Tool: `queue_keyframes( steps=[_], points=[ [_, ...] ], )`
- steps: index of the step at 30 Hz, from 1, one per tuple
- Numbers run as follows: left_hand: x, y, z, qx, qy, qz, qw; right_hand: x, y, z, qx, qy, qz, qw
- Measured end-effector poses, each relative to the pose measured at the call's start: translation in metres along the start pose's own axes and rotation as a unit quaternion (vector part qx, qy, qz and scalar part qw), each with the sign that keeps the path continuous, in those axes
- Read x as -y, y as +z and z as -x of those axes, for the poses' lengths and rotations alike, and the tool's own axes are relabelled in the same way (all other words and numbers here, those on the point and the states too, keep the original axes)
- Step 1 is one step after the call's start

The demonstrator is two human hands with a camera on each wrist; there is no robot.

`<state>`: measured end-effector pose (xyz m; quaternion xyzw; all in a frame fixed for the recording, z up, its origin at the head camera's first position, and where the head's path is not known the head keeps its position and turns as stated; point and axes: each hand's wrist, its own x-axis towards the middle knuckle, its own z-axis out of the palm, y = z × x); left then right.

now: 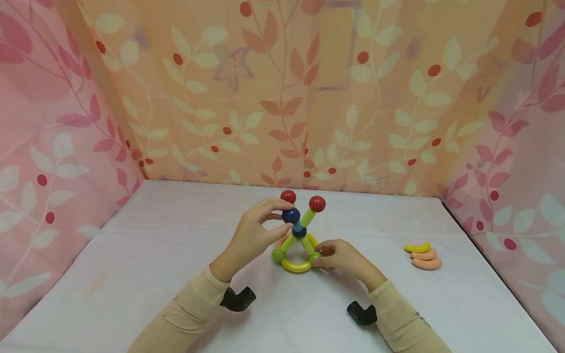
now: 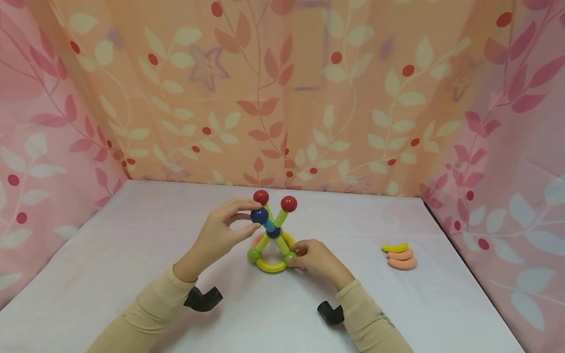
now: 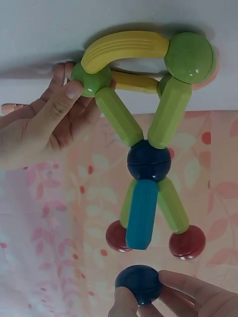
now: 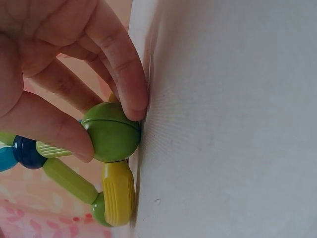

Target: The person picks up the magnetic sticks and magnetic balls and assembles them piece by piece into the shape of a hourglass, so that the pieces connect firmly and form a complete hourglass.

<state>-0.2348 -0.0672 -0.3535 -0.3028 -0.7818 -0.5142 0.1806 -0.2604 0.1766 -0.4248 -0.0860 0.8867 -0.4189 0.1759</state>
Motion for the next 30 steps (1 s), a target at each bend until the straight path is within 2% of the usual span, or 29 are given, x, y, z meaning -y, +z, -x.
queue_keyframes(
  steps=[8, 19, 26, 30],
  points=[
    [0.001, 0.007, 0.002, 0.012, 0.008, -0.032, 0.9994, 0.001, 0.0, 0.0, 0.005, -0.009, 0.003, 1.0],
    [0.001, 0.011, 0.004, 0.018, 0.016, -0.024, 0.9994, -0.001, -0.003, 0.0, 0.016, -0.025, 0.001, 1.0],
    [0.002, 0.013, 0.006, 0.017, -0.001, -0.023, 0.9996, -0.002, -0.003, 0.0, 0.021, -0.029, -0.006, 0.999],
    [0.003, 0.014, 0.009, 0.003, -0.044, -0.013, 0.9989, -0.003, -0.005, 0.002, 0.026, -0.027, -0.008, 0.999]
  ],
)
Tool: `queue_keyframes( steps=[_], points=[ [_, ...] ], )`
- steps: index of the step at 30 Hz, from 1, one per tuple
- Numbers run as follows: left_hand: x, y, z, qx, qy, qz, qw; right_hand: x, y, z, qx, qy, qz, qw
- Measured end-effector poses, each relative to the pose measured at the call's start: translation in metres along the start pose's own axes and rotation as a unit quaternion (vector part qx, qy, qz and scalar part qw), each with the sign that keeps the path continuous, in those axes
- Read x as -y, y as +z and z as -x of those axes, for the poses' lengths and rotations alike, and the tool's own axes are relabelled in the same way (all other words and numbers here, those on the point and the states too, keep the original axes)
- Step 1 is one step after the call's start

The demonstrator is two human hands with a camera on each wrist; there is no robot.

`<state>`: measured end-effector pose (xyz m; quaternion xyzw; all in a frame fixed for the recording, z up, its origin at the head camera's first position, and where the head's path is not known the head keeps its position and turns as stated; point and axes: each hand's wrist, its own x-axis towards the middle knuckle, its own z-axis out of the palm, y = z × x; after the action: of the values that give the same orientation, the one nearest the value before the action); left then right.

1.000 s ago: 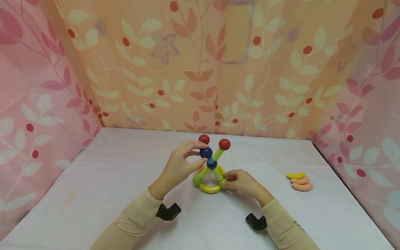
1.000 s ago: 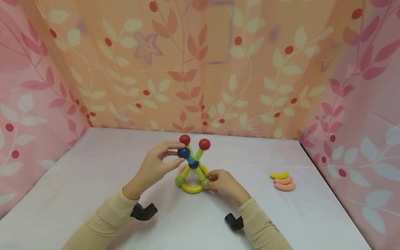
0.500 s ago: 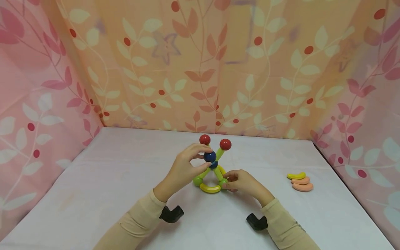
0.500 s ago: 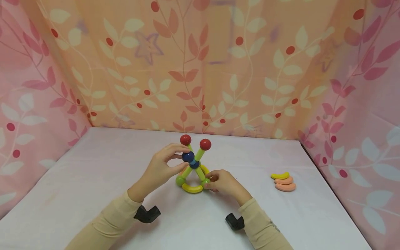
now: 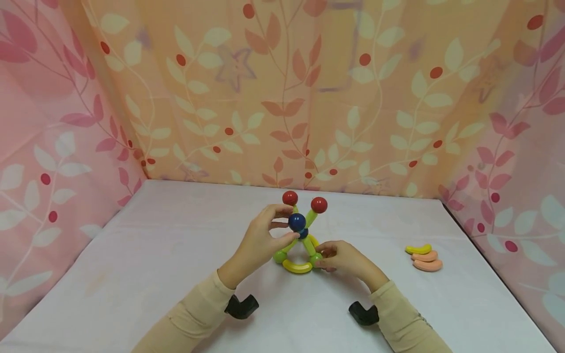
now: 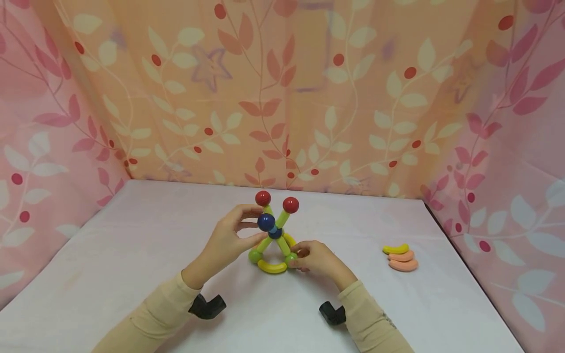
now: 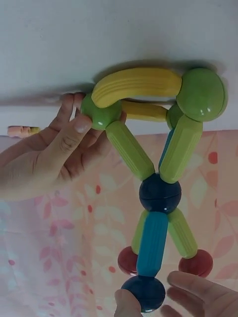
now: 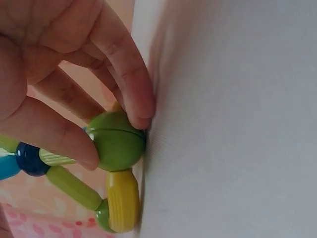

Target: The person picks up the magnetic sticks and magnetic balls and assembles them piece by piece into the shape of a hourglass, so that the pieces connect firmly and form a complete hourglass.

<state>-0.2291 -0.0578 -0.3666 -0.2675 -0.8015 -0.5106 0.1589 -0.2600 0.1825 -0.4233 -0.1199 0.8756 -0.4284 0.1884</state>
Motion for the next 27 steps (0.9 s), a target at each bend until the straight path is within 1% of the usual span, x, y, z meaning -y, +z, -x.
queue_keyframes(
  steps=[3, 6, 8, 10, 12, 13, 16, 18, 20, 22, 24, 27],
  points=[
    [0.005, -0.001, 0.001, -0.017, -0.061, 0.023, 0.9978, -0.001, -0.008, 0.003, -0.01, -0.014, 0.002, 1.0],
    [0.013, -0.002, -0.001, -0.022, -0.128, 0.058, 0.9899, -0.006, -0.023, 0.009, -0.063, -0.015, 0.008, 0.998],
    [0.02, -0.001, -0.004, -0.009, -0.168, 0.086, 0.9819, -0.012, -0.038, 0.014, -0.111, -0.005, 0.01, 0.994],
    [0.028, 0.001, -0.007, 0.014, -0.199, 0.112, 0.9735, -0.02, -0.054, 0.022, -0.157, 0.016, 0.013, 0.987],
    [0.036, 0.005, -0.011, 0.04, -0.221, 0.137, 0.9648, -0.03, -0.071, 0.032, -0.186, 0.035, 0.021, 0.982],
    [0.039, 0.008, -0.012, 0.052, -0.226, 0.144, 0.9619, -0.036, -0.08, 0.037, -0.196, 0.046, 0.028, 0.979],
    [0.046, 0.016, -0.013, 0.078, -0.231, 0.154, 0.9575, -0.052, -0.104, 0.051, -0.204, 0.106, 0.009, 0.973],
    [0.047, 0.021, -0.013, 0.085, -0.226, 0.154, 0.9581, -0.062, -0.118, 0.059, -0.201, 0.148, -0.021, 0.968],
    [0.047, 0.025, -0.012, 0.082, -0.22, 0.153, 0.9599, -0.072, -0.13, 0.065, -0.201, 0.182, -0.072, 0.96],
    [0.046, 0.027, -0.012, 0.073, -0.217, 0.157, 0.9607, -0.082, -0.139, 0.07, -0.203, 0.187, -0.109, 0.955],
    [0.045, 0.027, -0.012, 0.063, -0.214, 0.157, 0.9622, -0.092, -0.145, 0.073, -0.206, 0.182, -0.142, 0.951],
    [0.043, 0.027, -0.012, 0.049, -0.209, 0.157, 0.9641, -0.105, -0.152, 0.075, -0.206, 0.17, -0.115, 0.957]
  ],
)
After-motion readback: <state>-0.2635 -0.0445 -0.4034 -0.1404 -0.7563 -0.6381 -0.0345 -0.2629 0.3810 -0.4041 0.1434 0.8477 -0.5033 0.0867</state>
